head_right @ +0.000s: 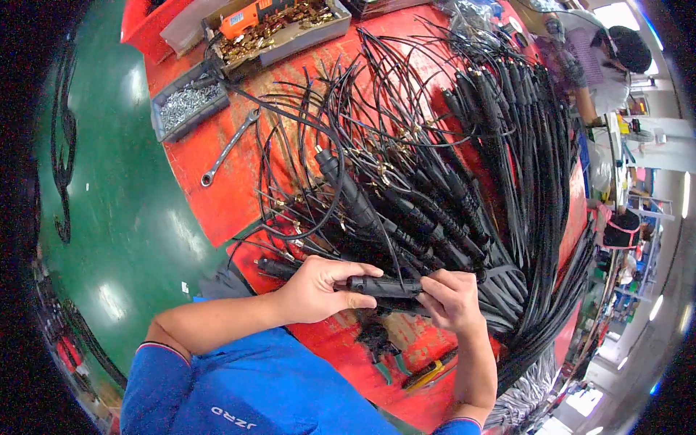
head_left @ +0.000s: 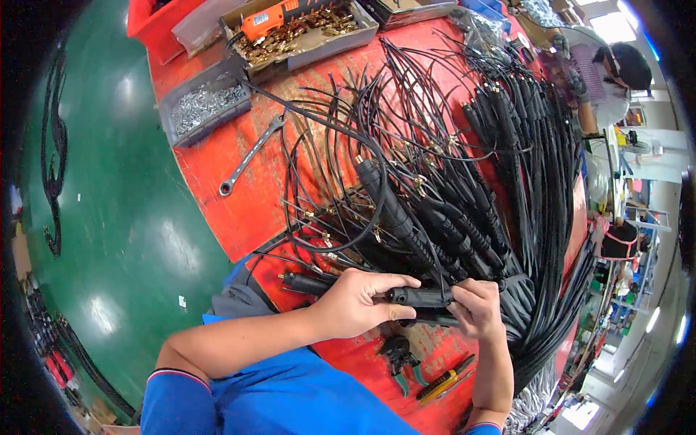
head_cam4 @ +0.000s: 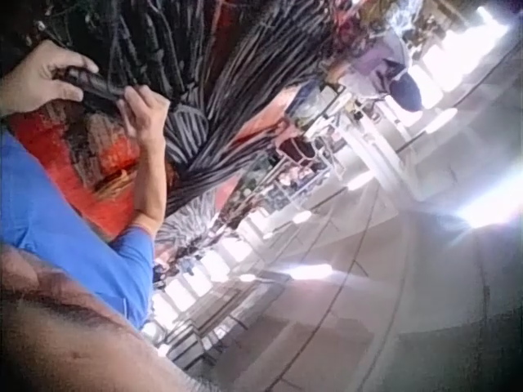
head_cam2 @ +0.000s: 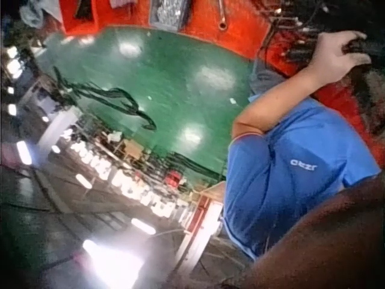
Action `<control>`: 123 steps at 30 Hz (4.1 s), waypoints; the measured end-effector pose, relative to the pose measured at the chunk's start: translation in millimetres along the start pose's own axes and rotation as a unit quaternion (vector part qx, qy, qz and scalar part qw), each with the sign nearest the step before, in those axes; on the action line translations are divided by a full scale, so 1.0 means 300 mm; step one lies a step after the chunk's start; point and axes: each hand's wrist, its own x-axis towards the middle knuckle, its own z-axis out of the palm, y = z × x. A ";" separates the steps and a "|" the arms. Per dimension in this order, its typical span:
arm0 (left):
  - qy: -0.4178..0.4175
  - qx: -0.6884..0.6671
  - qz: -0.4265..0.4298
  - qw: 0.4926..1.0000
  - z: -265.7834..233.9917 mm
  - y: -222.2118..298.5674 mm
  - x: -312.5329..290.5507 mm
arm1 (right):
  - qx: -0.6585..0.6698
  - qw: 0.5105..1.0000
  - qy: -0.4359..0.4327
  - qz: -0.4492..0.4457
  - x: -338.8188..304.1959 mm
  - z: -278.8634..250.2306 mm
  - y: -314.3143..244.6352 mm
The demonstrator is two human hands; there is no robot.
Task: The person assembles electrical cable harnesses by stripping wires from a wire spool with wire strippers and attaching electrical connectors using pliers and an electric screwdriver.
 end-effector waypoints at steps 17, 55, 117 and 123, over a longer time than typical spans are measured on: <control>-0.022 -0.072 -0.067 0.995 -0.033 -0.016 0.001 | -0.014 1.000 0.008 -0.002 0.011 0.005 -0.013; 0.003 0.057 -0.025 0.998 0.005 0.006 0.026 | -0.080 0.976 0.203 -0.001 0.000 0.108 -0.044; -0.014 -0.089 -0.101 0.991 0.013 0.087 0.117 | -0.188 0.979 0.037 -0.069 -0.214 -0.109 0.193; -0.004 -0.099 -0.114 0.989 -0.001 0.088 0.109 | -0.235 0.965 0.101 -0.062 -0.199 -0.098 0.167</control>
